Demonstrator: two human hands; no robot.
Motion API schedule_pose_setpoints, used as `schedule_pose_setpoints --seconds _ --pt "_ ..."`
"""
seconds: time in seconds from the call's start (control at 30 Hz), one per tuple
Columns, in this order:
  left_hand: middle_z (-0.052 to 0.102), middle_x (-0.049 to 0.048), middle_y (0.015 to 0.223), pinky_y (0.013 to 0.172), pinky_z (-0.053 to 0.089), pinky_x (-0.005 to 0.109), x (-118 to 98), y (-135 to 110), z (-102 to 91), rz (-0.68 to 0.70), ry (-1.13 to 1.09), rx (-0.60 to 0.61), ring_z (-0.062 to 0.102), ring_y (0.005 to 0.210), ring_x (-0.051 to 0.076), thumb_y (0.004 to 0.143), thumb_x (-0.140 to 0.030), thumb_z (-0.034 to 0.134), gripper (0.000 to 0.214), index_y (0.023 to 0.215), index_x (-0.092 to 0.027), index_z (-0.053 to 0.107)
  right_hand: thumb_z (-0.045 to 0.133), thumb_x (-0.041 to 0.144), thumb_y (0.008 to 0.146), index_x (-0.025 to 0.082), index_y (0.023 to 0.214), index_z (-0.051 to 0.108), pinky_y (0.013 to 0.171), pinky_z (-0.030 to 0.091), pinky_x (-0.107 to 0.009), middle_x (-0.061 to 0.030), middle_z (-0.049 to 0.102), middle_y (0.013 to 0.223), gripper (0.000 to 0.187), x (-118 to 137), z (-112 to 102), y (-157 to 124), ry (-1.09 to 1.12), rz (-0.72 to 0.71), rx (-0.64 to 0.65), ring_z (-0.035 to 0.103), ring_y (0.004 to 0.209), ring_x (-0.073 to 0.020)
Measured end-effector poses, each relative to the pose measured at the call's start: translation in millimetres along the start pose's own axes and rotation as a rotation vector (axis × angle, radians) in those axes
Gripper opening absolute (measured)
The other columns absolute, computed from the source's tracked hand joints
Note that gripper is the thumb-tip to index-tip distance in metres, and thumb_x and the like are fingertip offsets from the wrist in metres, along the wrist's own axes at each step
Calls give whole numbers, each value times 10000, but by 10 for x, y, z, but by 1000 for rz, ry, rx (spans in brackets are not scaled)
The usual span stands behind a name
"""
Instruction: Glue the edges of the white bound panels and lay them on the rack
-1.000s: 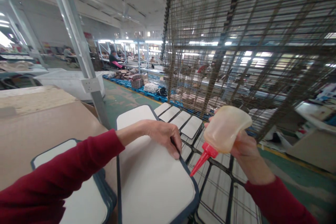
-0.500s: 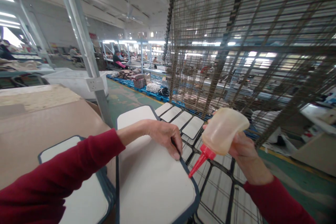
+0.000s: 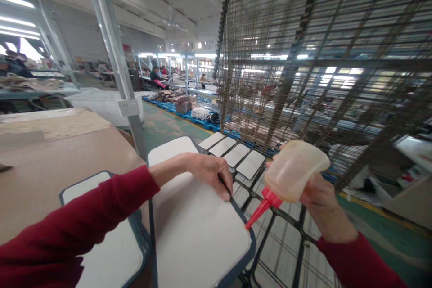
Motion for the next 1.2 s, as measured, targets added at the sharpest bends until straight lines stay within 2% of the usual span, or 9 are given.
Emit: schedule_pose_setpoints --seconds 0.1,0.2,0.37,0.5,0.63,0.73,0.8,1.03,1.2 --pt "733 29 729 638 461 184 35 -38 -34 -3 11 -44 594 686 136 682 -421 785 331 817 -118 780 883 530 359 300 949 701 663 579 -440 -34 731 829 658 -21 -49 3 43 40 21 699 772 -299" --pt "716 20 696 619 445 188 83 -88 -67 -2 21 -103 570 662 131 682 -434 780 331 799 -124 779 887 496 367 310 953 697 685 582 -441 -31 734 874 643 -35 -97 -32 55 1 -37 700 799 -299" --pt "654 4 618 579 407 190 159 -188 -124 2 49 -202 510 615 114 701 -445 756 335 757 -115 766 866 448 446 327 1003 682 798 555 -523 -31 728 869 600 -47 -109 -145 79 -123 -138 698 766 -301" --pt "592 2 596 554 377 194 242 -264 -158 -4 95 -272 472 608 115 744 -460 702 367 741 -95 746 849 416 489 298 1038 671 899 506 -554 -57 721 894 589 -57 -70 -246 68 -171 -173 688 860 -317" --pt "550 4 613 541 350 198 369 -320 -155 -15 124 -322 443 600 110 798 -455 638 378 755 -89 721 815 412 560 274 1063 658 905 509 -541 -79 713 937 545 -78 -57 -281 50 -204 -239 667 953 -313" --pt "506 -6 605 527 327 194 438 -353 -140 2 128 -359 412 587 99 822 -464 606 389 725 -97 690 842 395 509 265 1055 660 860 538 -534 -89 714 925 591 -91 -75 -236 62 -248 -301 667 941 -323" --pt "465 -15 590 510 308 189 463 -374 -131 16 121 -384 388 578 93 821 -474 606 397 683 -105 659 852 382 487 261 1055 662 835 553 -522 -91 715 910 611 -99 -78 -201 61 -265 -298 672 920 -324" --pt "417 -28 574 458 268 182 536 -459 -94 -1 48 -422 353 552 84 809 -523 600 432 647 -122 593 835 378 562 264 1130 639 865 554 -452 -71 715 919 611 -168 -44 -221 58 -239 -251 690 889 -279" --pt "430 -28 572 449 283 180 614 -495 -78 -46 -3 -439 358 537 81 798 -527 607 429 670 -117 590 833 383 570 262 1160 622 912 531 -470 -75 710 994 639 -225 -7 -237 56 -230 -263 674 956 -293"
Point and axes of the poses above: each hand's wrist, its own y-axis towards the middle knuckle, its own z-axis out of the palm, x = y × z, the point moved 2 cm from there along y, towards the middle knuckle
